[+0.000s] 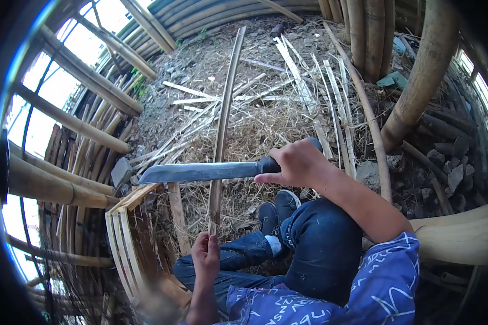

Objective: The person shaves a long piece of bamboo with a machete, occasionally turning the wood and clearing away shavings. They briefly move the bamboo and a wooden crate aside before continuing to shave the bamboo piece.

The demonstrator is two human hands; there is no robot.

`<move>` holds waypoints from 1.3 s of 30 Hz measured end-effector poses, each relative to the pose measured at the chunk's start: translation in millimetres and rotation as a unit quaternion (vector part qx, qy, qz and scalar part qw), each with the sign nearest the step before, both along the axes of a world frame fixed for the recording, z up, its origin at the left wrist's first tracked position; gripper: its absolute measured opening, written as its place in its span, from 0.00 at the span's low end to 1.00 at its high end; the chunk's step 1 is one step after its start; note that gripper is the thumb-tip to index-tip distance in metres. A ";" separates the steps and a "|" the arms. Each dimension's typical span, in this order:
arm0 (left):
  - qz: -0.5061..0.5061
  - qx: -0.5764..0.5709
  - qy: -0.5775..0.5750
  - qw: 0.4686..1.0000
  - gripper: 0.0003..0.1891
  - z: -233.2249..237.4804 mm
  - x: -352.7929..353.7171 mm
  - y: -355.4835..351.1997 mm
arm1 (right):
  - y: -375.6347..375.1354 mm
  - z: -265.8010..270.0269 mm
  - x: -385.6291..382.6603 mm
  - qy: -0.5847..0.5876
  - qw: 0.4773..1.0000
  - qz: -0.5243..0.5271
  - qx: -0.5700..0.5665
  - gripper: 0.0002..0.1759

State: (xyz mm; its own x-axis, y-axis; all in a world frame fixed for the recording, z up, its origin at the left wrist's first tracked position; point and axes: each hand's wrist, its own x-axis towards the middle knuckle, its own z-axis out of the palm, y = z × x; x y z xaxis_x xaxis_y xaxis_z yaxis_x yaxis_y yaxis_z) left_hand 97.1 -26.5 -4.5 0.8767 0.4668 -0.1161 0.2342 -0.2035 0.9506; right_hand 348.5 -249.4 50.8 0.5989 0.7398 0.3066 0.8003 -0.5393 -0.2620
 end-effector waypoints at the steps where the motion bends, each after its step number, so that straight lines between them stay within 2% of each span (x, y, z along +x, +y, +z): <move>1: -0.006 0.004 -0.001 1.000 0.09 2.4 1.4 -1.3 | -2.9 -1.7 1.8 -0.001 1.000 -0.006 0.004 0.40; 3: 0.013 -0.013 0.002 1.000 0.10 4.1 -2.2 -3.6 | -9.5 -8.8 7.6 -0.024 0.999 -0.027 0.033 0.40; 7: 0.017 0.018 0.022 0.999 0.08 7.8 -29.0 -5.5 | -30.7 -10.4 22.1 0.083 0.989 -0.124 0.021 0.38; 9: 0.004 0.014 0.037 0.999 0.07 6.3 -49.4 -1.6 | -41.4 -12.6 26.9 0.078 0.987 -0.139 0.035 0.38; 11: 0.011 -0.005 0.053 0.999 0.07 1.6 -73.7 3.7 | -49.8 -18.4 30.9 0.047 0.972 -0.214 0.081 0.39; 13: -0.004 0.019 0.074 0.997 0.08 0.9 -92.6 8.1 | -57.9 -20.5 27.5 0.061 0.971 -0.221 0.074 0.38; 16: 0.004 0.045 0.069 0.997 0.07 -2.1 -104.1 16.5 | -55.5 -7.6 16.5 -0.028 0.978 -0.209 0.000 0.38; 19: 0.012 0.059 0.088 0.994 0.07 7.7 -100.6 16.1 | -52.9 -2.1 18.1 -0.066 0.970 -0.233 0.017 0.39; 21: -0.001 0.040 0.085 0.996 0.07 10.5 -98.7 15.9 | -57.7 5.7 14.7 -0.063 0.963 -0.262 0.009 0.38; 23: -0.027 0.031 0.095 0.995 0.07 27.0 -89.5 5.0 | -67.8 17.5 8.0 -0.032 0.952 -0.294 0.074 0.37; 25: -0.071 0.030 0.080 0.994 0.07 33.8 -84.6 -0.7 | -85.3 27.7 -5.3 0.036 0.949 -0.278 0.142 0.35; 27: -0.087 0.007 0.094 0.992 0.07 45.8 -76.2 -9.3 | -98.9 41.9 -28.0 0.046 0.942 -0.282 0.178 0.35; 30: -0.183 0.034 0.127 0.974 0.07 59.1 -63.4 -21.5 | -118.0 57.6 -65.3 0.084 0.940 -0.292 0.156 0.35; 33: -0.232 0.013 0.152 0.961 0.07 57.6 -54.1 -33.3 | -125.2 57.8 -100.8 0.086 0.946 -0.285 0.125 0.35; 35: -0.235 0.039 0.153 0.959 0.07 60.4 -48.3 -36.9 | -127.1 50.1 -121.2 0.066 0.952 -0.273 0.119 0.35; 39: -0.210 -0.026 0.129 0.969 0.07 54.8 -53.2 -36.5 | -129.8 36.2 -147.6 0.052 0.957 -0.276 0.076 0.37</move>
